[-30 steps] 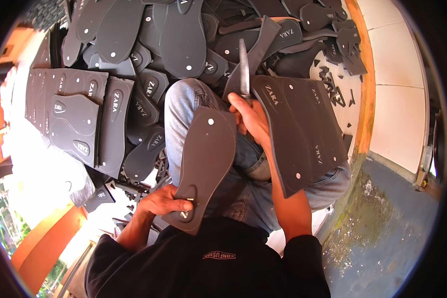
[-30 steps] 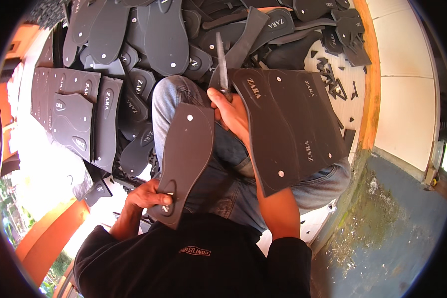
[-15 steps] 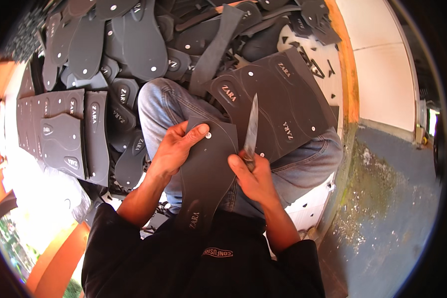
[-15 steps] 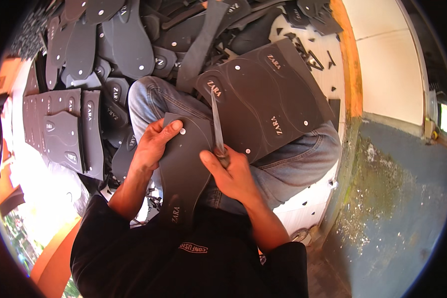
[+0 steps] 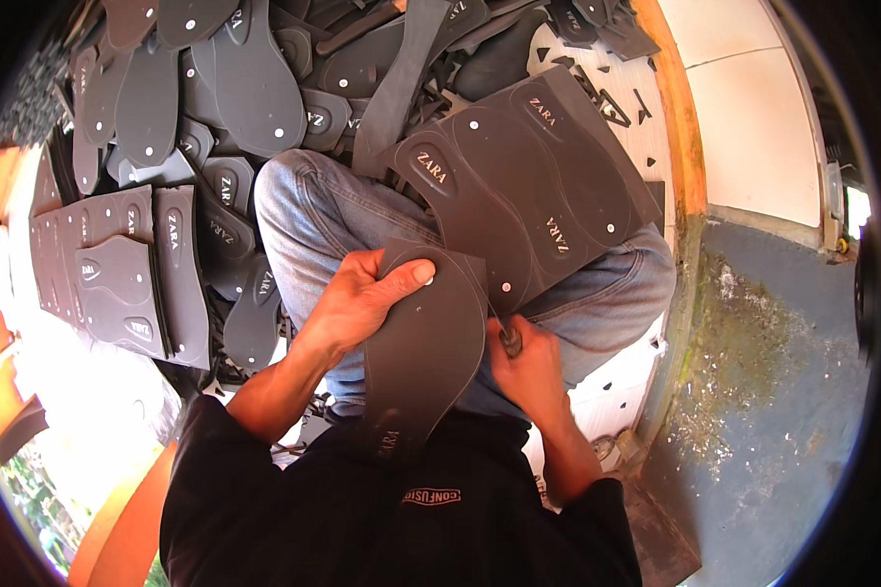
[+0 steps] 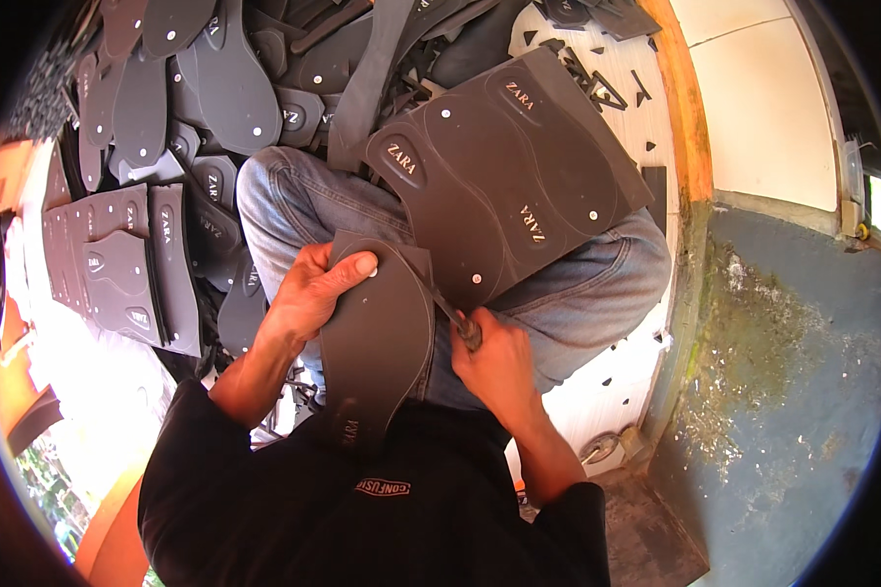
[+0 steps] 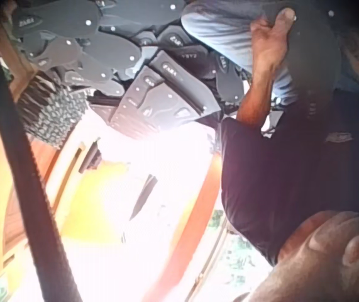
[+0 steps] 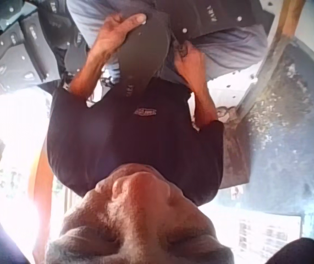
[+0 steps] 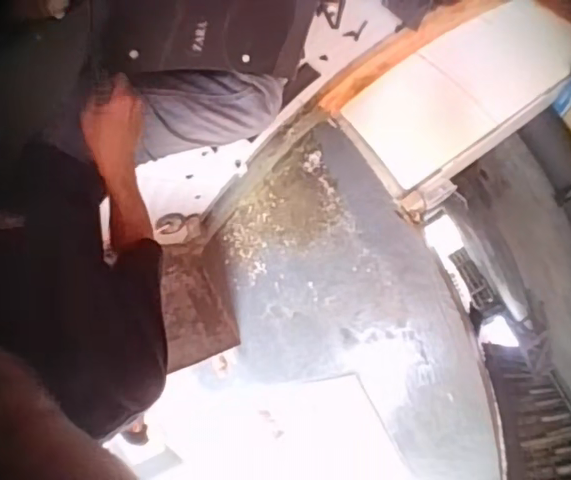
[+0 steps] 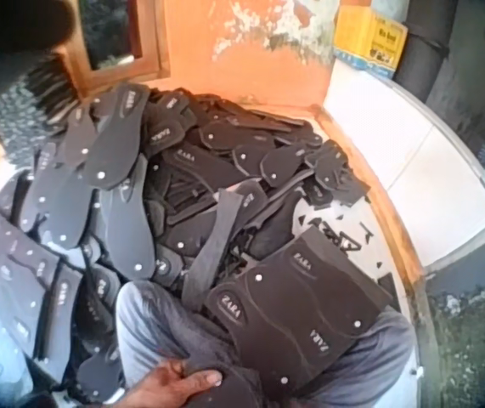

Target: The person trims the edges of multiple shoe insoles using a knife while sitting among a pile of shoe components.

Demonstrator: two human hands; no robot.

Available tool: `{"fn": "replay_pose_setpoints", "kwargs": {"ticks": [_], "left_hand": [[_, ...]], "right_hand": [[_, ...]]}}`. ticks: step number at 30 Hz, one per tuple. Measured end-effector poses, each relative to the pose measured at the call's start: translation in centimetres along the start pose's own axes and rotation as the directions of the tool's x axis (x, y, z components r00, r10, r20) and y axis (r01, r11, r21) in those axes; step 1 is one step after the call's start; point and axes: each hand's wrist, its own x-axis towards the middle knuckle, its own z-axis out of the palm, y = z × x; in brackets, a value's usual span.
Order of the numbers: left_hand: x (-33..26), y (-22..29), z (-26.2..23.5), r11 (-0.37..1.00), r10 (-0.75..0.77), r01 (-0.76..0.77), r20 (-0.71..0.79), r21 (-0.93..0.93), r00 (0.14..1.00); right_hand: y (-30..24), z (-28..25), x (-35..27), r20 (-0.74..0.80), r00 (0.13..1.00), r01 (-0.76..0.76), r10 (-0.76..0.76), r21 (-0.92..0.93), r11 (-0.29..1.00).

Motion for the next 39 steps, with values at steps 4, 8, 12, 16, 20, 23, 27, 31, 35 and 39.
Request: {"fn": "replay_pose_setpoints", "kwargs": {"ticks": [4,8,12,16,20,23,27,31,35,39], "left_hand": [[-0.3,0.2,0.2,1.000,-0.002,0.001,0.055,0.015,0.998],[-0.8,0.6,0.3,0.999,-0.013,0.010,0.063,0.052,0.998],[-0.6,0.7,0.5,1.000,0.007,-0.008,0.062,0.022,0.998],[0.6,0.1,0.7,0.999,0.046,-0.046,0.074,-0.003,0.996],[4.5,-2.4,-2.4,0.878,0.037,0.055,0.183,-0.475,0.982],[3.1,-3.8,2.4,0.984,0.178,-0.177,-0.083,0.024,0.980],[3.7,-4.9,6.0,0.849,0.410,-0.379,0.008,-0.367,0.912],[3.5,-4.5,8.2,0.787,0.174,-0.232,-0.154,-0.571,0.973],[2.8,-5.4,8.6,0.780,0.067,-0.152,-0.161,-0.607,0.985],[2.3,-6.0,8.2,0.791,0.059,-0.129,-0.134,-0.597,0.989]], "right_hand": [[-2.3,-0.4,4.2,-0.003,0.983,0.184,-0.184,0.006,0.983],[-3.8,-0.8,6.2,0.100,0.961,0.247,-0.258,0.111,0.963],[-2.7,-0.9,6.4,0.102,0.991,0.043,-0.085,0.360,0.932],[-2.6,-3.3,6.7,0.434,0.898,-0.405,0.067,0.758,0.511],[-3.1,-2.9,7.3,-0.116,0.993,0.080,0.000,0.679,0.729],[-3.7,-4.4,7.5,-0.191,0.959,0.114,0.208,0.935,0.336],[-4.8,-2.3,5.0,-0.147,0.981,0.048,0.125,0.814,0.578],[-2.0,-2.2,2.4,-0.259,0.945,0.024,0.202,0.669,0.743],[2.6,-3.5,-0.8,-0.224,0.959,-0.144,0.172,0.137,0.980],[3.1,-2.2,-2.2,-0.221,0.963,-0.154,0.153,0.012,0.988]]}}
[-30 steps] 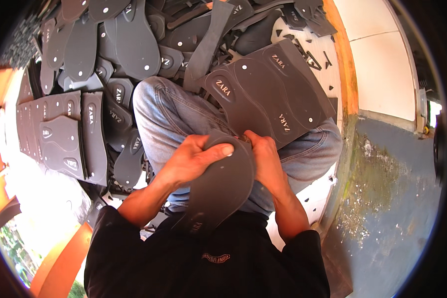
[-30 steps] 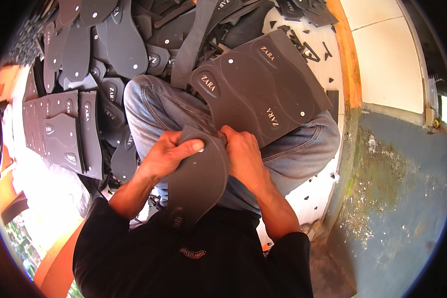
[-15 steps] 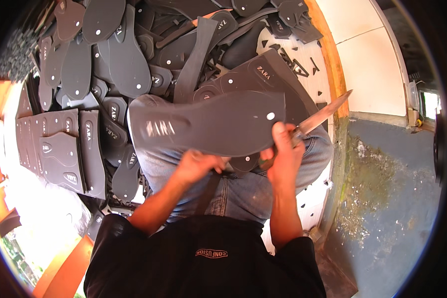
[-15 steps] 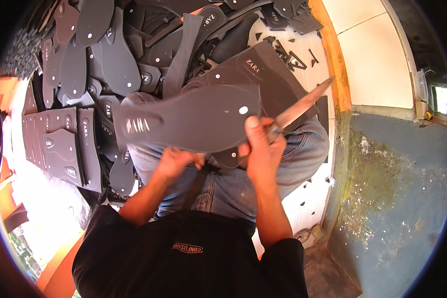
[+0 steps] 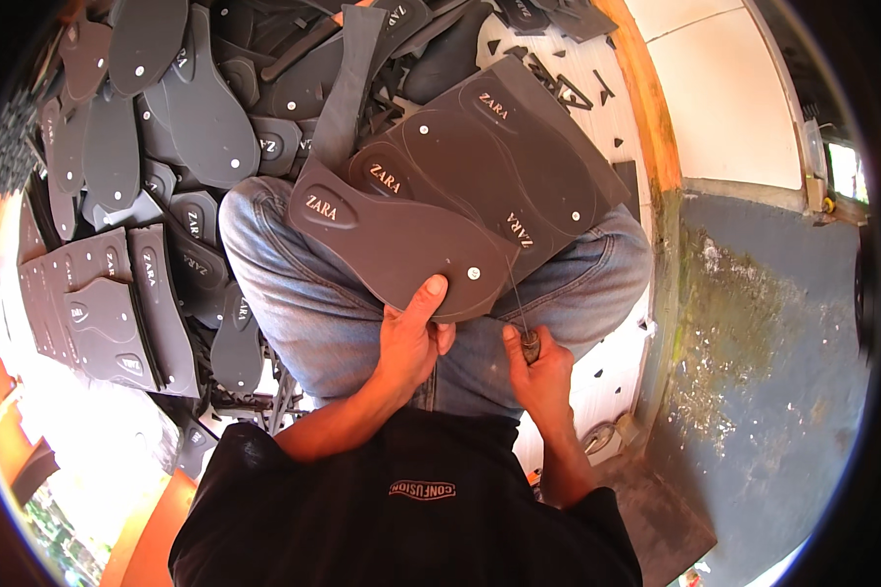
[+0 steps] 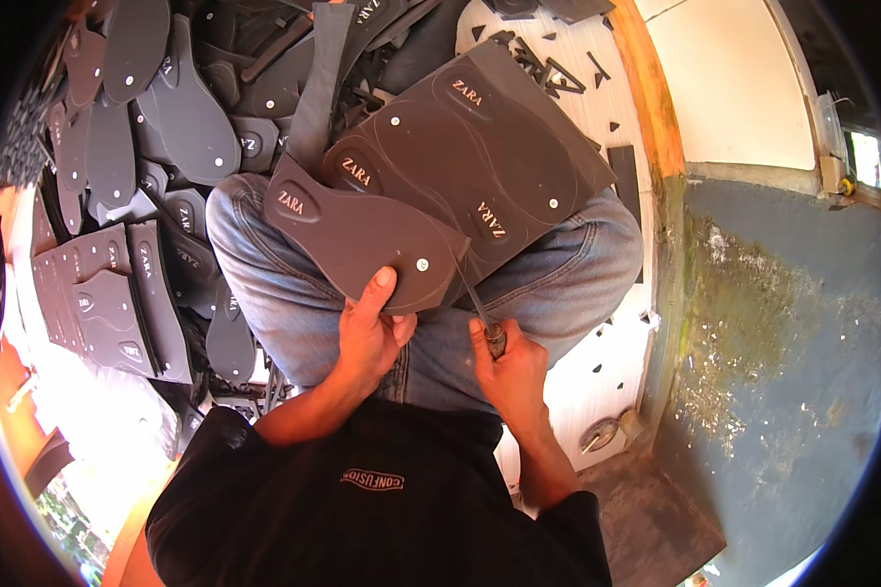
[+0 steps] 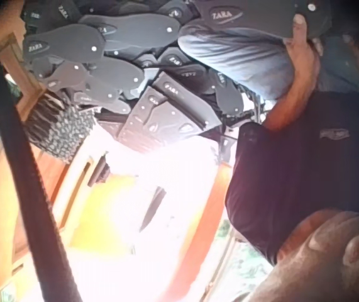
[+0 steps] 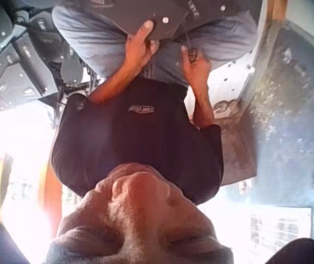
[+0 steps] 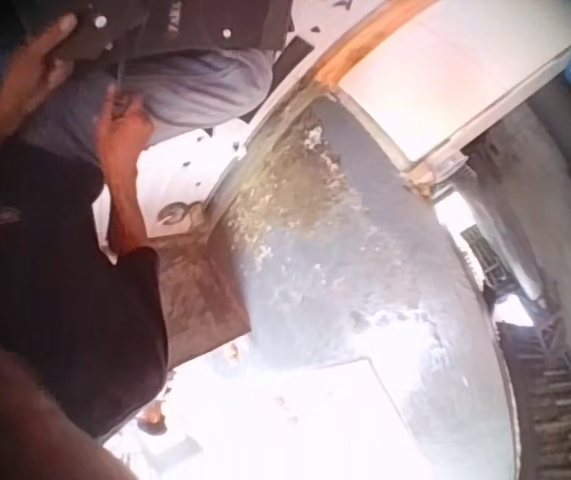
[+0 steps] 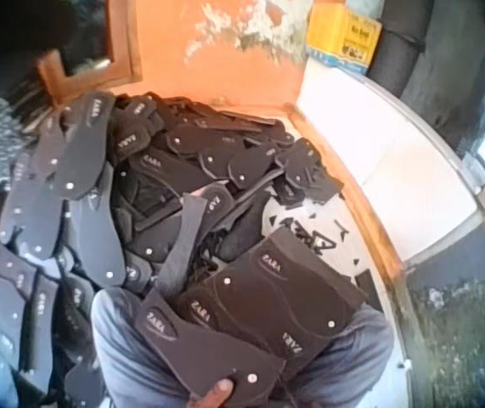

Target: The person trims the edges of multiple shoe insoles using a knife while sitting among a pile of shoe components.

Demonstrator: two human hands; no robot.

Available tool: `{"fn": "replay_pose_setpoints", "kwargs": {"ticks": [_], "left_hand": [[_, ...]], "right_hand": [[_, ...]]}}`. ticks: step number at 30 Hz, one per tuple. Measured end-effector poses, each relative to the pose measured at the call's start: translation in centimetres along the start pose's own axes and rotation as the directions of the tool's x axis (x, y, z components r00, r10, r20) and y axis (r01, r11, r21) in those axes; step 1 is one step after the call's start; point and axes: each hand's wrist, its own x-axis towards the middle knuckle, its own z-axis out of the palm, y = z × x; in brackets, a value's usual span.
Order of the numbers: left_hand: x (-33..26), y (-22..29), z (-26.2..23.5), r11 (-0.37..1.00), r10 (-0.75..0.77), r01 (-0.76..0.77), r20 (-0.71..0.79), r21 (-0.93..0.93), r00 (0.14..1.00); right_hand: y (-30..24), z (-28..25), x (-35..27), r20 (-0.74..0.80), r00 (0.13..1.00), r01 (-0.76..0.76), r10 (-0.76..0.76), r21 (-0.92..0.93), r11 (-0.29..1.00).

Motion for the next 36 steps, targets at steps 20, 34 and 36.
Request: {"fn": "replay_pose_setpoints", "kwargs": {"ticks": [20,34,36], "left_hand": [[-3.0,2.9,-5.7,0.917,-0.150,0.146,-0.018,0.372,0.989],[0.4,10.4,-3.3,0.921,-0.092,0.070,0.041,0.383,0.995],[0.2,10.3,-3.0,0.910,-0.116,0.076,0.074,0.408,0.990]], "right_hand": [[-4.3,2.5,3.3,0.552,0.829,-0.440,0.087,0.548,0.711],[-3.4,3.1,1.5,0.227,0.963,0.100,-0.145,0.196,0.975],[-3.3,3.1,1.4,0.233,0.962,0.101,-0.141,0.176,0.979]]}}
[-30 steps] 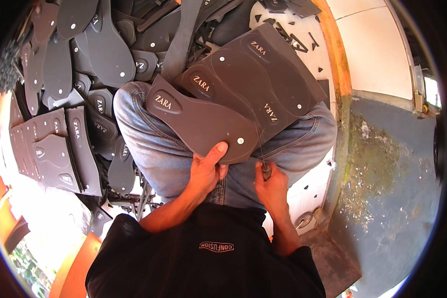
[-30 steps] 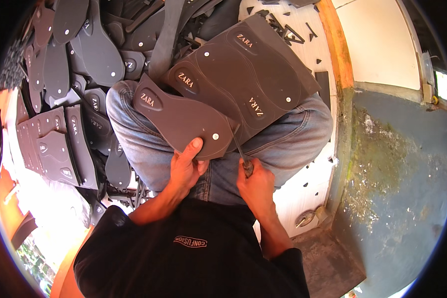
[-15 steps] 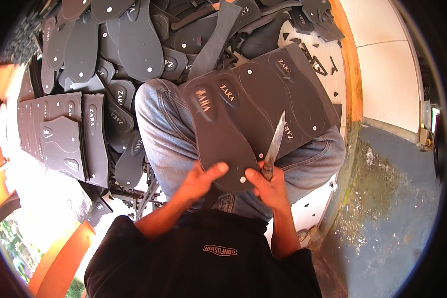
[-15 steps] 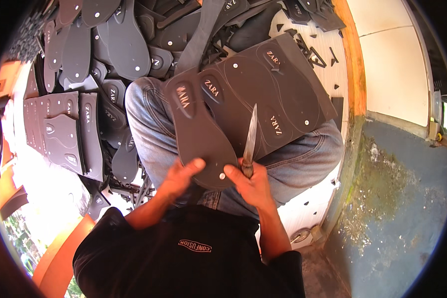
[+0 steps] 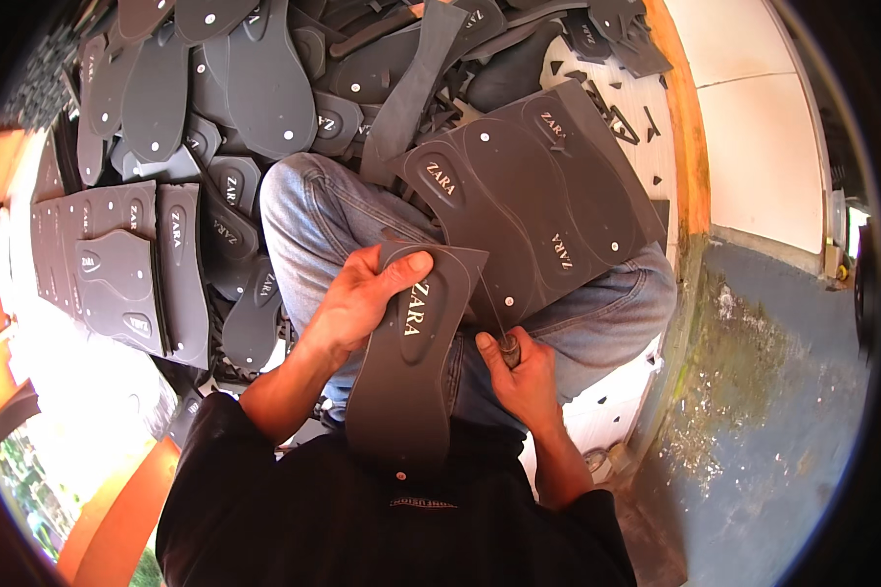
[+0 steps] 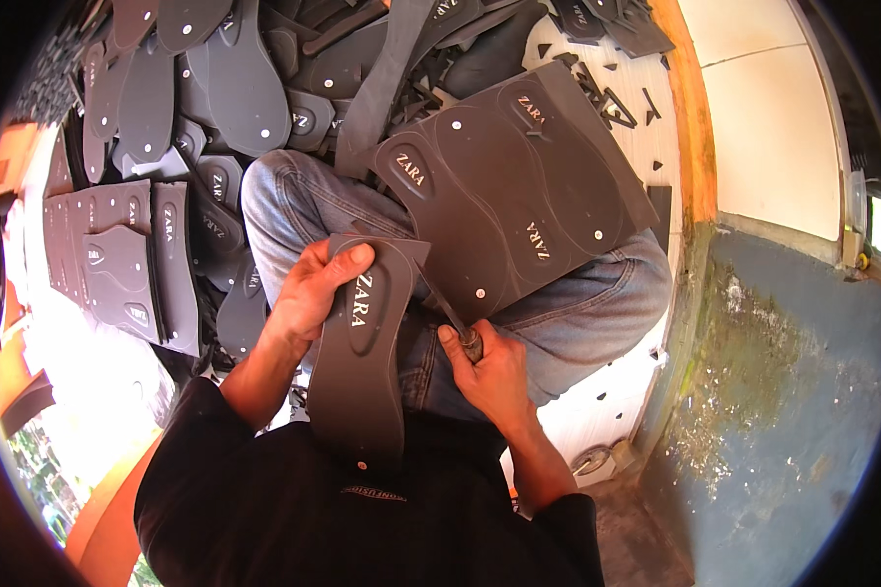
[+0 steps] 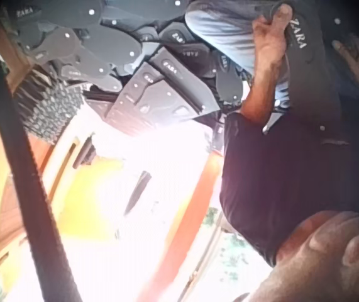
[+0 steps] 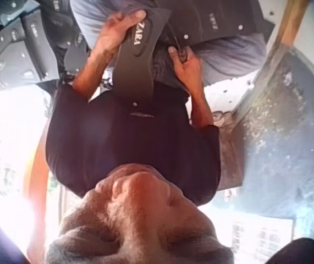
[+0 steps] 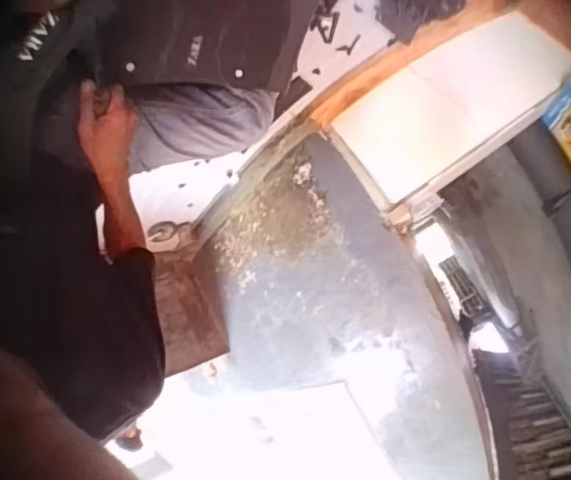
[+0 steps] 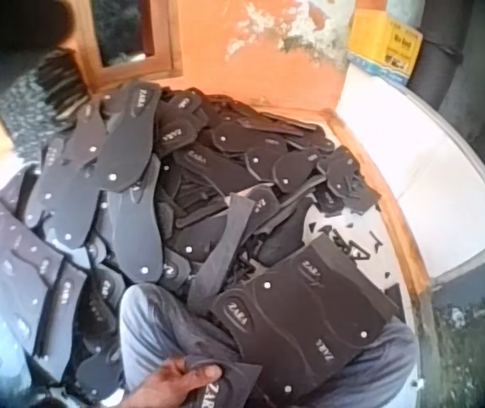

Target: The person trims the edges of multiple shoe insoles using a knife while sitting among a pile of shoe components.

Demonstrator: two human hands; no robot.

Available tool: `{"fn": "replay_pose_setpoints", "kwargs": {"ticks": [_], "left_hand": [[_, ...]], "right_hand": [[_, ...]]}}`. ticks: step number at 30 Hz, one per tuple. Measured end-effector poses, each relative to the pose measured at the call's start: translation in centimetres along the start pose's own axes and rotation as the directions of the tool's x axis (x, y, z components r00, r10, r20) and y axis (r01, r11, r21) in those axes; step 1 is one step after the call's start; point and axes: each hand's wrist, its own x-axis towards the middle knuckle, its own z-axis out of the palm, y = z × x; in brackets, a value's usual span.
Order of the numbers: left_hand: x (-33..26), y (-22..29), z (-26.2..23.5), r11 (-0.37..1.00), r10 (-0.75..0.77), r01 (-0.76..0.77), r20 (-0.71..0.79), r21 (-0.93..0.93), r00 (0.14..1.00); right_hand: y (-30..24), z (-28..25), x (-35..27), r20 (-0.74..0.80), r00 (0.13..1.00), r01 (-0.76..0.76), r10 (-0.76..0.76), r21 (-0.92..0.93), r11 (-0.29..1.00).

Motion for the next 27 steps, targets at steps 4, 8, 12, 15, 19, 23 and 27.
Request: {"fn": "replay_pose_setpoints", "kwargs": {"ticks": [4,8,12,15,19,23,27], "left_hand": [[-0.1,0.3,0.5,0.999,-0.015,0.015,0.000,0.039,1.000],[-0.2,0.2,0.3,0.990,0.005,-0.011,0.046,0.142,0.999],[0.0,1.0,0.7,0.981,-0.052,0.010,0.212,0.195,0.976],[0.5,0.1,1.2,0.964,-0.058,-0.008,0.241,0.265,0.969],[0.6,0.9,1.9,0.975,-0.051,-0.005,0.245,0.221,0.968],[2.5,-0.8,1.7,0.982,-0.121,0.097,0.146,0.164,0.982],[6.1,-3.1,-0.8,0.808,0.445,-0.496,0.221,0.319,0.868]], "right_hand": [[0.2,0.0,0.0,-0.002,1.000,-0.019,0.019,-0.037,0.999],[0.5,-0.1,0.6,0.065,0.998,0.003,0.002,-0.072,0.997],[-2.7,-2.0,4.1,0.109,0.989,0.108,-0.100,-0.068,0.992],[-4.3,-2.7,7.1,0.161,0.966,0.213,-0.203,-0.052,0.976],[-3.4,-3.8,8.1,0.267,0.964,-0.084,-0.007,0.330,0.940],[-3.8,-4.0,8.1,0.271,0.962,-0.169,0.029,0.510,0.843],[-3.7,-5.0,8.5,-0.104,0.974,-0.058,0.204,0.750,0.659]]}}
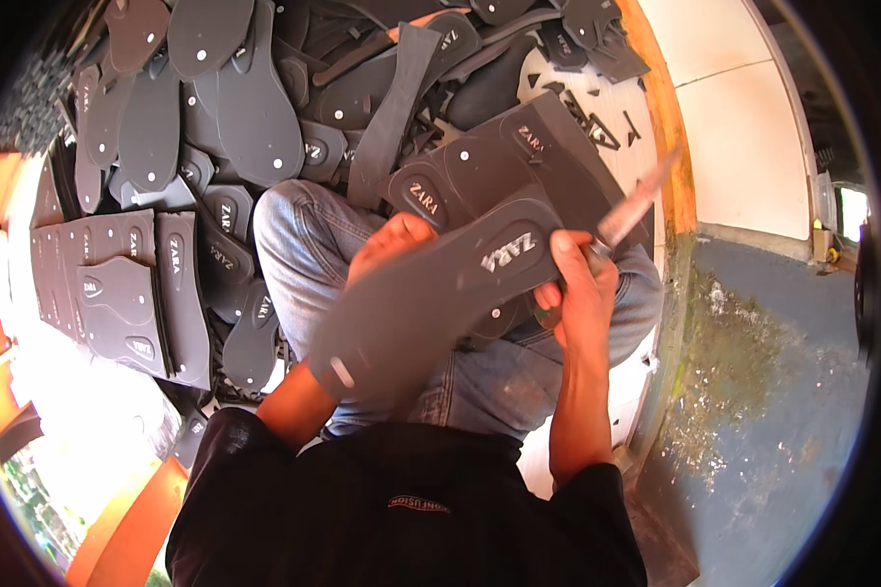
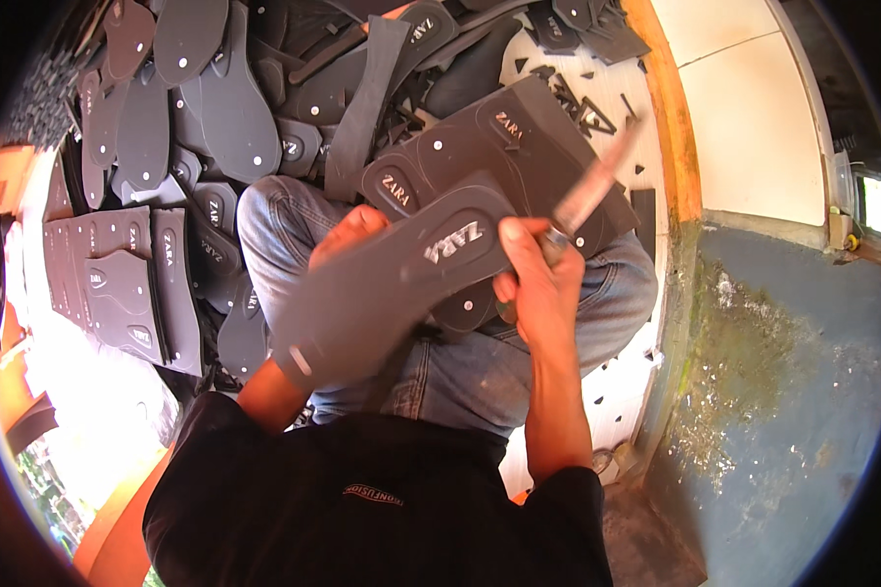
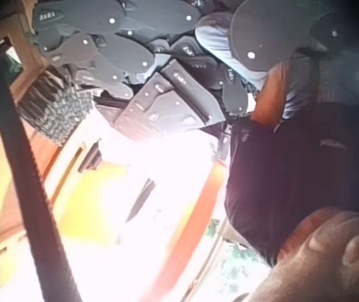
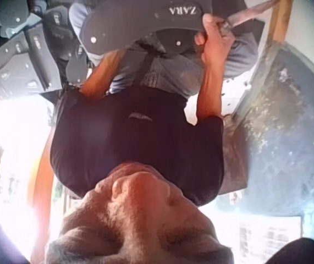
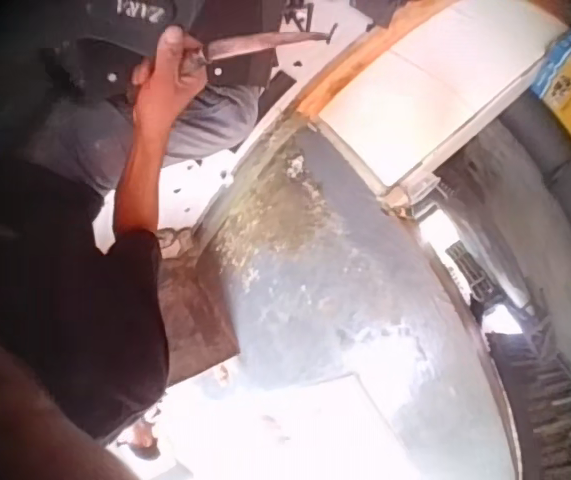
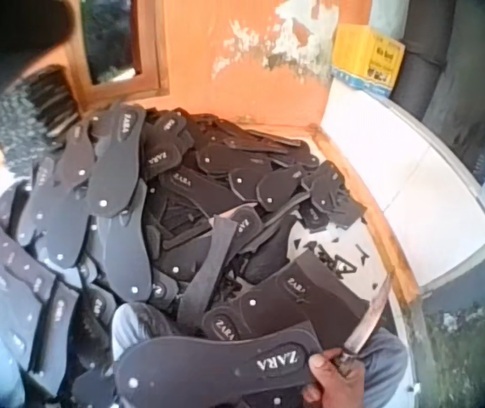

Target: The person trims the edges of multiple shoe insoles using a knife while sitting among a pile of shoe components.

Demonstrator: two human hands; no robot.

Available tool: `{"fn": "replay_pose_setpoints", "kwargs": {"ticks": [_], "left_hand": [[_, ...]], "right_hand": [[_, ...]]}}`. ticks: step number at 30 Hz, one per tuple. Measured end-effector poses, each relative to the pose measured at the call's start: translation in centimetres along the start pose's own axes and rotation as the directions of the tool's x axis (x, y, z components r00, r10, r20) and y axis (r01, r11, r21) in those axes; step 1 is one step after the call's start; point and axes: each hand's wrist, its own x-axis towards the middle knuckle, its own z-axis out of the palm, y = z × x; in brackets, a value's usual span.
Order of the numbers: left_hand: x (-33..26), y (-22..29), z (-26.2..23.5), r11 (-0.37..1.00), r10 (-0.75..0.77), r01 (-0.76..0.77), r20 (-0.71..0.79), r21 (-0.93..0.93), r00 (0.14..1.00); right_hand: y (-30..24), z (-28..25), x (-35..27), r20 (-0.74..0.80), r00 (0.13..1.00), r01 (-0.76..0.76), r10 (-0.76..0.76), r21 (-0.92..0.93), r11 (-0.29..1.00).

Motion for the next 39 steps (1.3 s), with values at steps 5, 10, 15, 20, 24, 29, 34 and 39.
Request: {"fn": "replay_pose_setpoints", "kwargs": {"ticks": [5,10,15,20,24,29,34,39], "left_hand": [[-1.9,1.1,6.3,0.866,-0.214,0.200,0.022,-0.459,0.977],[-2.8,0.9,8.4,0.793,-0.349,0.239,-0.096,-0.560,0.932],[-3.6,1.1,8.4,0.775,-0.391,0.296,-0.056,-0.559,0.919],[-4.1,0.9,8.2,0.768,-0.396,0.314,-0.028,-0.558,0.918],[-4.5,0.2,7.5,0.782,-0.400,0.336,-0.010,-0.526,0.916],[-6.0,-1.1,6.5,0.744,-0.469,0.376,-0.031,-0.552,0.882],[-7.2,-1.2,6.3,0.751,-0.473,0.399,-0.007,-0.527,0.881],[-6.8,0.4,4.5,0.776,-0.524,0.543,0.149,-0.322,0.838]], "right_hand": [[2.0,1.4,-4.5,0.029,0.998,0.066,-0.064,-0.061,0.996],[3.8,0.1,-6.4,-0.052,0.996,0.068,-0.079,-0.187,0.980],[6.2,-5.3,-8.2,-0.049,0.989,0.072,-0.142,-0.678,0.732],[6.7,-5.4,-9.7,-0.029,0.993,0.052,-0.118,-0.778,0.626],[6.1,-5.2,-10.0,-0.048,0.999,-0.031,-0.013,-0.812,0.583],[6.7,-5.3,-8.7,0.098,0.995,0.068,0.032,-0.856,0.513],[5.3,-2.2,-4.5,0.236,0.971,0.219,-0.029,-0.840,0.497],[6.9,-2.5,-3.7,0.129,0.991,0.110,-0.032,-0.656,0.747]]}}
